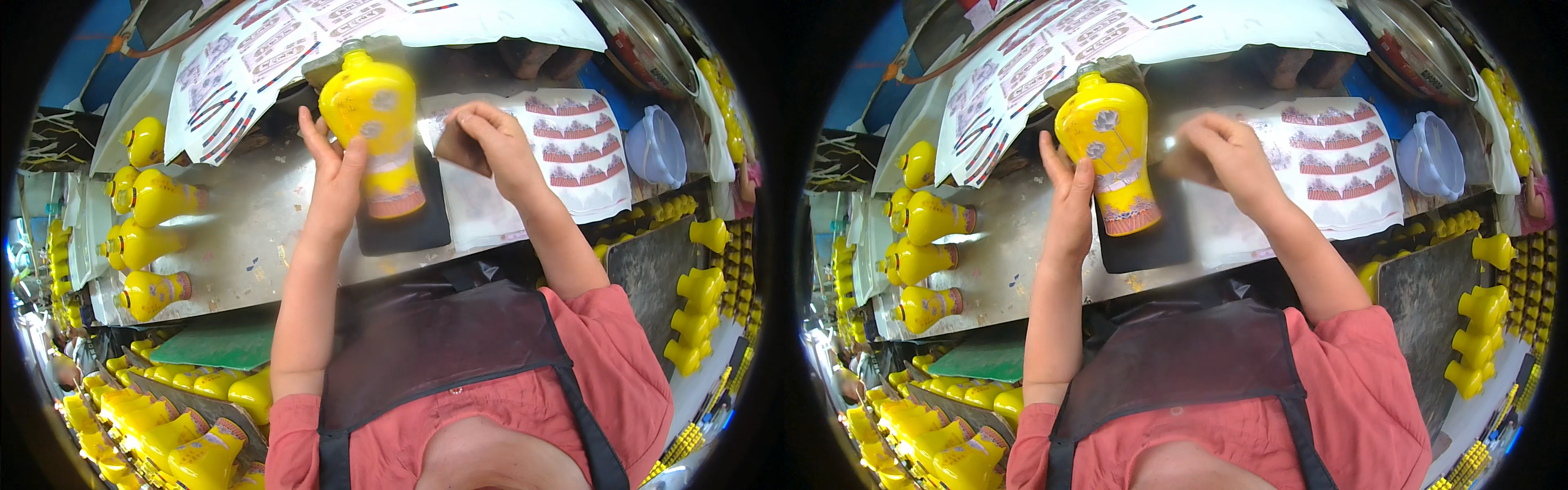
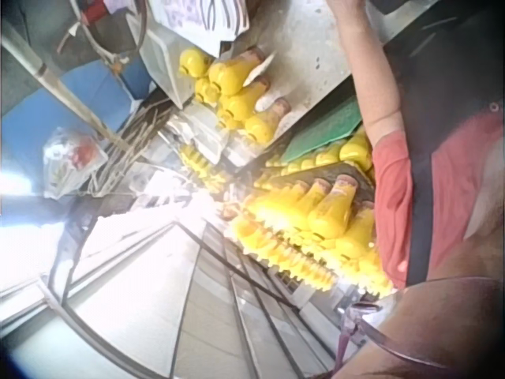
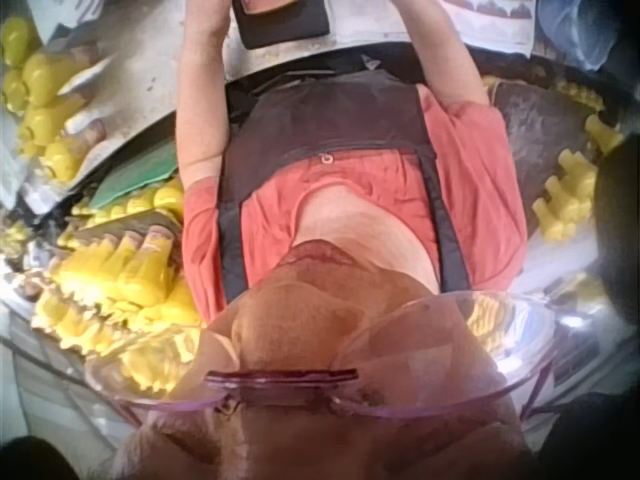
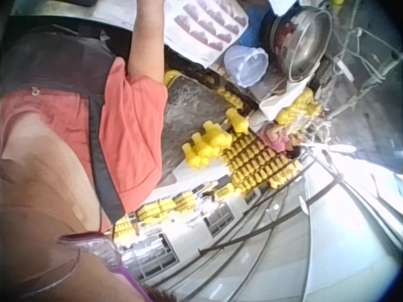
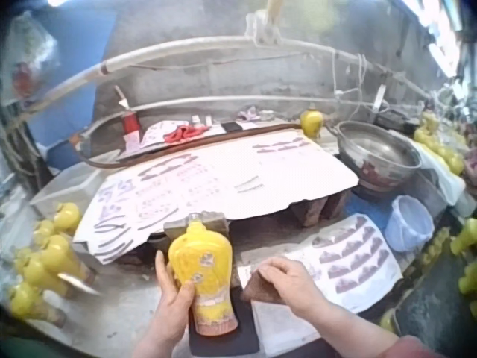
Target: The person applies printed labels to yellow plastic bottles by hand. They peel labels from a sheet, wrap them around each bottle, smooth the surface, and place the labeled bottles on a nearby tray. The process is repeated for multiple bottles.
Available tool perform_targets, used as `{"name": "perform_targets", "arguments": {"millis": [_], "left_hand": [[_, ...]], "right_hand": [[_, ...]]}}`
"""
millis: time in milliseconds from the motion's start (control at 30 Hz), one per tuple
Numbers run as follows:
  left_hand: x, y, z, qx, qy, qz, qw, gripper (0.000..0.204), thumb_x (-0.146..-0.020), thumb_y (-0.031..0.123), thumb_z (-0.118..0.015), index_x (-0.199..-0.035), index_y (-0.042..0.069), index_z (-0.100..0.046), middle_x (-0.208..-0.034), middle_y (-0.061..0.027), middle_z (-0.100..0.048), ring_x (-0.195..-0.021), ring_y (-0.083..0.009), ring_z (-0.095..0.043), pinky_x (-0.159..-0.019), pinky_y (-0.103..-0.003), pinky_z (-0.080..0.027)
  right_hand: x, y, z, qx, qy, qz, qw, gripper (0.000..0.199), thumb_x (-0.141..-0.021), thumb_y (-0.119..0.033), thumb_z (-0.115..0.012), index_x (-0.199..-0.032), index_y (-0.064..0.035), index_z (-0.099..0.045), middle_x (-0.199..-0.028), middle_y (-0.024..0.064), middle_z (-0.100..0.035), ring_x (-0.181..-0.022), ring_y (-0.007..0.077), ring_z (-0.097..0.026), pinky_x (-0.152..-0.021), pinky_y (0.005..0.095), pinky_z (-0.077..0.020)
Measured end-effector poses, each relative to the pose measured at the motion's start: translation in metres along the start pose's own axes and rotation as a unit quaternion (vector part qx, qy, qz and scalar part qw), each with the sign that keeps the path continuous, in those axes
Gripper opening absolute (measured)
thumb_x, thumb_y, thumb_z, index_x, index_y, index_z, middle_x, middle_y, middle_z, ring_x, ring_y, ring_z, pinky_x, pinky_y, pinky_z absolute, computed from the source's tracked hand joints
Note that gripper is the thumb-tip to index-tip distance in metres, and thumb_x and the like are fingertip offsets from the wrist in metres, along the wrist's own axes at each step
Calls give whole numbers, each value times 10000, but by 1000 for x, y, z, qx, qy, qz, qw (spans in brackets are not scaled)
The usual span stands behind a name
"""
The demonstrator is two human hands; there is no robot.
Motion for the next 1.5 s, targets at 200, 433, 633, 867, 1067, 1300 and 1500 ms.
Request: {"name": "perform_targets", "arguments": {"millis": [200, 433, 633, 867, 1067, 1300, 1500], "left_hand": [[7, 1, -8, -120, -4, -30, 992, 872, -1059, 284, -453, -1573, 64, 217, -1625, -192, -213, -1462, -294, -296, -1188, -347, -239], [5, -6, -4, -83, -32, -30, 996, 921, -1042, 297, -476, -1559, 61, 248, -1611, -210, -236, -1451, -293, -324, -1180, -355, -268], [3, -9, -1, -118, -64, -37, 990, 975, -1011, 252, -515, -1537, 17, 270, -1600, -215, -242, -1443, -297, -334, -1182, -361, -278], [4, -9, -3, -96, -78, -8, 992, 1020, -970, 144, -534, -1515, 31, 320, -1585, -210, -259, -1431, -296, -356, -1181, -373, -295], [5, -6, -7, -69, -99, 10, 993, 1059, -949, 102, -538, -1502, 85, 364, -1597, -197, -237, -1442, -287, -346, -1185, -392, -295], [7, -2, -10, 7, -107, 20, 994, 1150, -875, 90, -597, -1520, 135, 354, -1641, -176, -131, -1499, -292, -240, -1210, -411, -240], [7, -4, -8, 11, -57, 2, 998, 1226, -752, 310, -743, -1614, 165, 117, -1619, -137, -208, -1486, -299, -283, -1201, -435, -272]], "right_hand": [[8, 13, -30, 126, -56, 37, 990, 440, -1011, -247, -572, -1393, -30, -561, -764, -30, -583, -689, 41, -510, -610, 238, -441], [12, 4, -42, 223, -69, 61, 971, 674, -932, -280, -645, -1513, -40, -401, -1022, 233, -638, -947, 314, -619, -840, 379, -494], [11, 7, -42, 204, -66, 59, 975, 721, -903, -266, -667, -1518, -19, -384, -1303, 302, -605, -1212, 388, -614, -1010, 396, -473], [6, 13, -43, 164, -52, 129, 977, 740, -893, -255, -690, -1523, -21, -381, -1383, 280, -571, -1284, 367, -577, -1053, 382, -450], [7, 10, -43, 174, -62, 98, 978, 744, -894, -272, -696, -1520, -16, -385, -1368, 288, -579, -1277, 365, -583, -1042, 386, -458], [16, 8, -42, 174, -91, 9, 981, 710, -914, -307, -681, -1509, -26, -415, -1142, 210, -633, -1012, 248, -630, -891, 348, -491], [5, 16, -23, -104, -42, -65, 992, 422, -968, -143, -592, -1371, -39, -525, -1005, 34, -647, -927, 97, -622, -839, 252, -523]]}}
Point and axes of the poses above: each hand's wrist, its own x-axis away from the middle knuckle, its own z-axis out of the back of the hand, y = z × x, the point moved 8 cm from there along -x, towards the middle knuckle
